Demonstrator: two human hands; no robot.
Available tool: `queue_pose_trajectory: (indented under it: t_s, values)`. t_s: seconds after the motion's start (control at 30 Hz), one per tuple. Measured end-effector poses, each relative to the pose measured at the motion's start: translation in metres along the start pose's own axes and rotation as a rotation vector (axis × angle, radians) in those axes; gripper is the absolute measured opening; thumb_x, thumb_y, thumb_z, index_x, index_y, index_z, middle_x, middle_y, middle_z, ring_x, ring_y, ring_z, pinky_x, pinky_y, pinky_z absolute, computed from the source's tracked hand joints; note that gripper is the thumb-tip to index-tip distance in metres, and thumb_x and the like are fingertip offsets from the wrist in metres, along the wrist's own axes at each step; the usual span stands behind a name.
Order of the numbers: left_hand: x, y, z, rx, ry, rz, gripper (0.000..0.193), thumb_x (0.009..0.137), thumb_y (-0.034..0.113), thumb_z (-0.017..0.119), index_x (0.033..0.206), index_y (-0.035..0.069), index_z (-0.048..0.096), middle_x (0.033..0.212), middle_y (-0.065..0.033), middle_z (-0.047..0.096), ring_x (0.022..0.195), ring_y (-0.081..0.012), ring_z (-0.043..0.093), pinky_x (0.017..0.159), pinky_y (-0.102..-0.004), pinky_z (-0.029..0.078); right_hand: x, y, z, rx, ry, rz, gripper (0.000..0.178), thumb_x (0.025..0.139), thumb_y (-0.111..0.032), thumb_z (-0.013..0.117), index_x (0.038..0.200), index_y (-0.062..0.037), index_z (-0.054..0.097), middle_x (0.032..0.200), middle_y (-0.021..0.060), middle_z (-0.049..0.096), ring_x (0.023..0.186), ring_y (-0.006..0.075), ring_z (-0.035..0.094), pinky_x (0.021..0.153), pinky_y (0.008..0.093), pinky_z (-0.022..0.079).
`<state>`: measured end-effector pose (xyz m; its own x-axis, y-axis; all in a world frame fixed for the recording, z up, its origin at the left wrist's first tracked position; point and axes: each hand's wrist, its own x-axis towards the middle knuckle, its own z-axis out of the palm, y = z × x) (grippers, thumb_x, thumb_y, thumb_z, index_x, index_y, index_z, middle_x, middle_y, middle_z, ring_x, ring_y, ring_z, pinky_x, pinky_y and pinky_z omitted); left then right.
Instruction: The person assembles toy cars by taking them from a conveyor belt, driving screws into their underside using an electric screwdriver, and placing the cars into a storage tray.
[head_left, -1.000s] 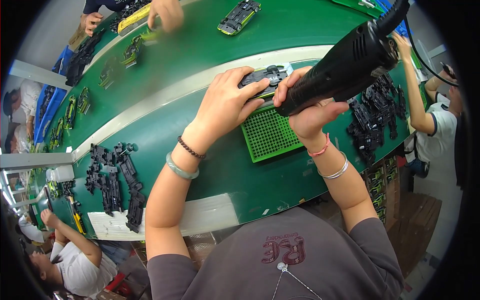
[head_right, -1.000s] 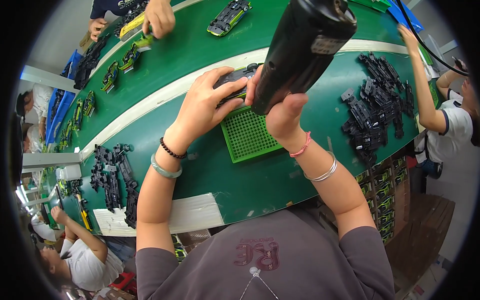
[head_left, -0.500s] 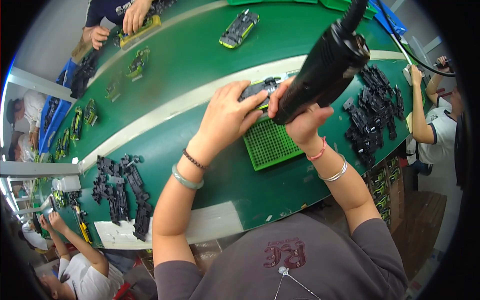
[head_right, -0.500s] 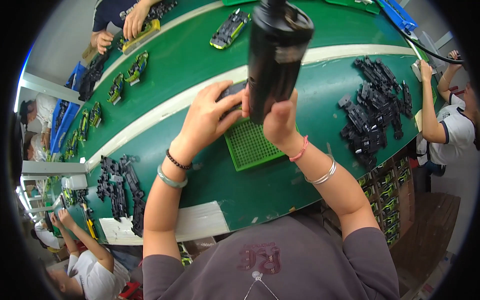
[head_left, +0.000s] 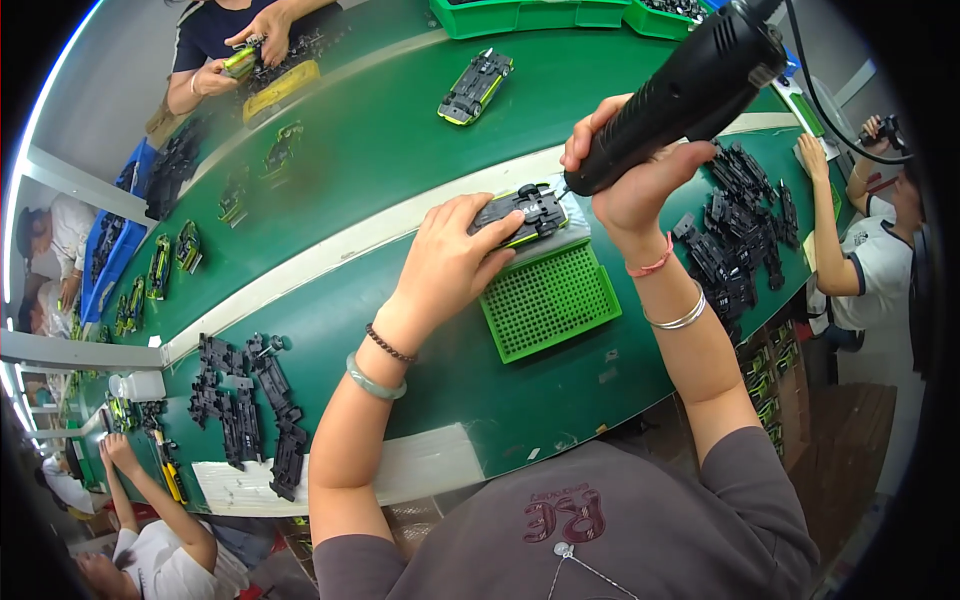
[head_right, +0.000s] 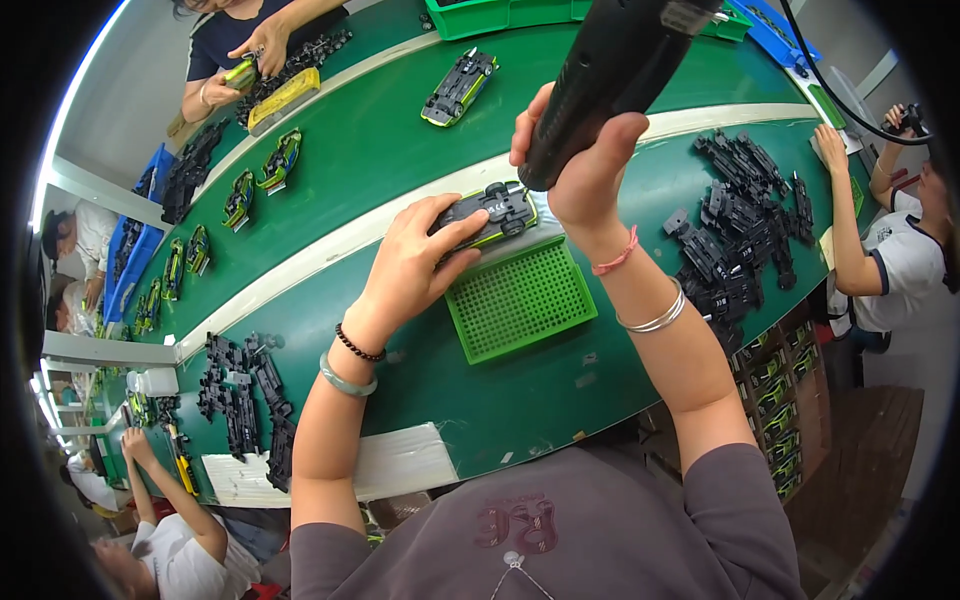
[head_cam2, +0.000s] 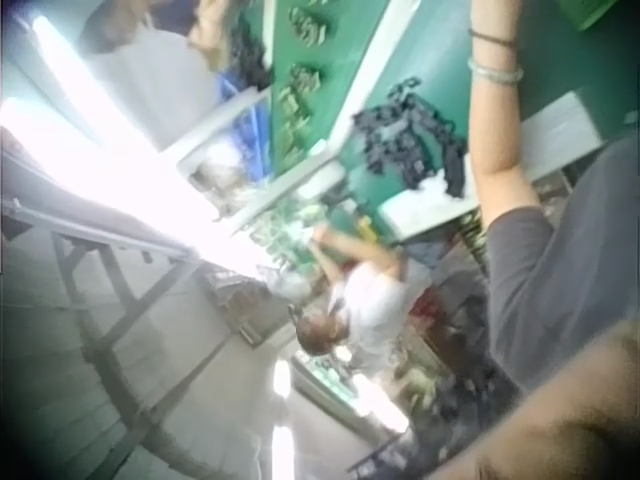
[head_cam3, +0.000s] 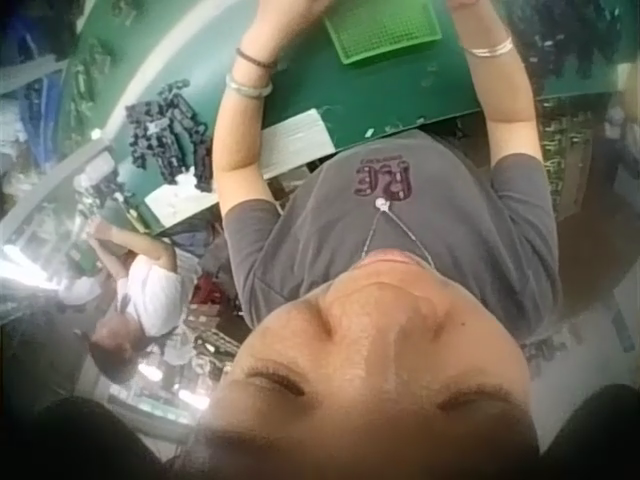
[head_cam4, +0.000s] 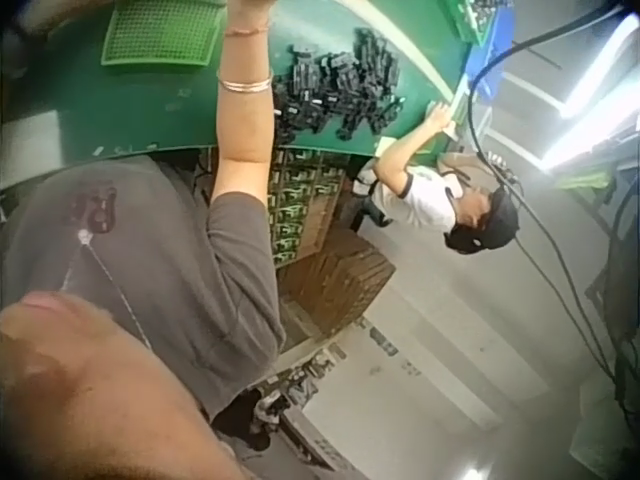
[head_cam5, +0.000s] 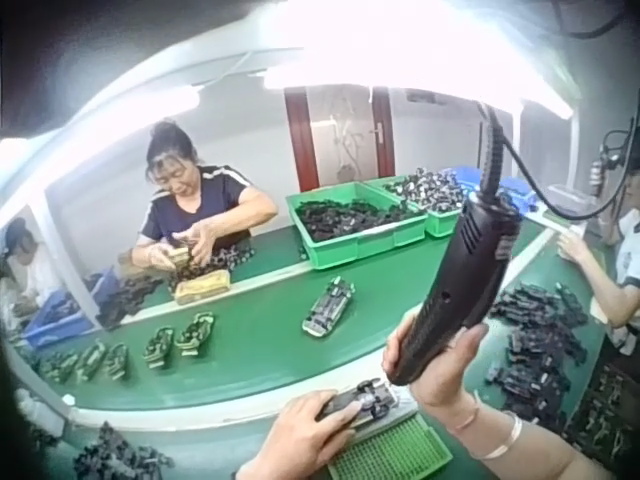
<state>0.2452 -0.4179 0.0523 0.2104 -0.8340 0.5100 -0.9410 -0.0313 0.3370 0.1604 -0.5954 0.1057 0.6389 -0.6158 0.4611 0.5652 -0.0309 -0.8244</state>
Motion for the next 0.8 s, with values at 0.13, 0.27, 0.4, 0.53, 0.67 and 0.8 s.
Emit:
queue_pose_trajectory:
  t_s: [0.13,0.27,0.4,0.53,0.67,0.8]
  values:
    - [-0.002,0.001,-0.001,0.002,0.001,0.003,0.040,0.074,0.015,0.070,0.113,0.013,0.061,0.114,-0.0169,0.054,0.103,-0.0348,0.053,0.089,-0.0432,0.044,-0.002,0.007,-0.002,-0.002,-0.014,0.009,0.099,0.059,-0.094,0.023,0.082,-0.0017,0.050,0.057,0.0104,0.052,0.051,0.0195,0.053,0.049,0.0303,0.045]
    - [0.000,0.001,-0.001,0.000,-0.005,0.003,0.040,0.075,0.015,0.070,0.113,0.013,0.060,0.115,-0.0172,0.054,0.104,-0.0353,0.053,0.089,-0.0435,0.043,-0.001,0.012,-0.003,-0.030,-0.027,0.014,0.098,0.060,-0.093,0.023,0.082,-0.0018,0.051,0.057,0.0098,0.052,0.051,0.0192,0.053,0.050,0.0297,0.045]
    - [0.000,0.000,0.000,-0.001,-0.008,-0.004,0.040,0.074,0.015,0.070,0.113,0.012,0.060,0.116,-0.0172,0.054,0.105,-0.0356,0.053,0.090,-0.0437,0.043,0.001,0.012,-0.003,-0.084,-0.064,0.012,0.098,0.061,-0.093,0.022,0.081,-0.0017,0.051,0.057,0.0095,0.052,0.050,0.0188,0.053,0.049,0.0287,0.045]
    - [0.000,-0.001,0.002,-0.001,-0.005,-0.013,0.042,0.073,0.017,0.071,0.114,0.016,0.060,0.114,-0.0149,0.054,0.105,-0.0323,0.052,0.090,-0.0417,0.042,0.001,0.013,-0.004,-0.074,-0.071,-0.003,0.098,0.062,-0.092,0.021,0.081,-0.0012,0.051,0.056,0.0094,0.052,0.050,0.0189,0.053,0.048,0.0285,0.045]
    - [0.000,-0.002,0.002,-0.005,-0.007,-0.010,0.043,0.072,0.016,0.071,0.114,0.015,0.060,0.114,-0.0149,0.054,0.105,-0.0325,0.053,0.089,-0.0420,0.042,0.003,0.015,-0.003,-0.110,-0.073,-0.002,0.098,0.062,-0.092,0.020,0.080,-0.0011,0.050,0.057,0.0094,0.052,0.050,0.0185,0.053,0.048,0.0280,0.045]
    - [0.000,0.000,0.000,-0.012,-0.010,-0.019,0.043,0.072,0.016,0.071,0.114,0.015,0.060,0.113,-0.0149,0.054,0.104,-0.0327,0.053,0.089,-0.0422,0.042,0.000,0.012,0.001,-0.130,-0.098,0.001,0.098,0.061,-0.093,0.020,0.079,-0.0012,0.049,0.058,0.0087,0.052,0.050,0.0179,0.053,0.047,0.0271,0.044]
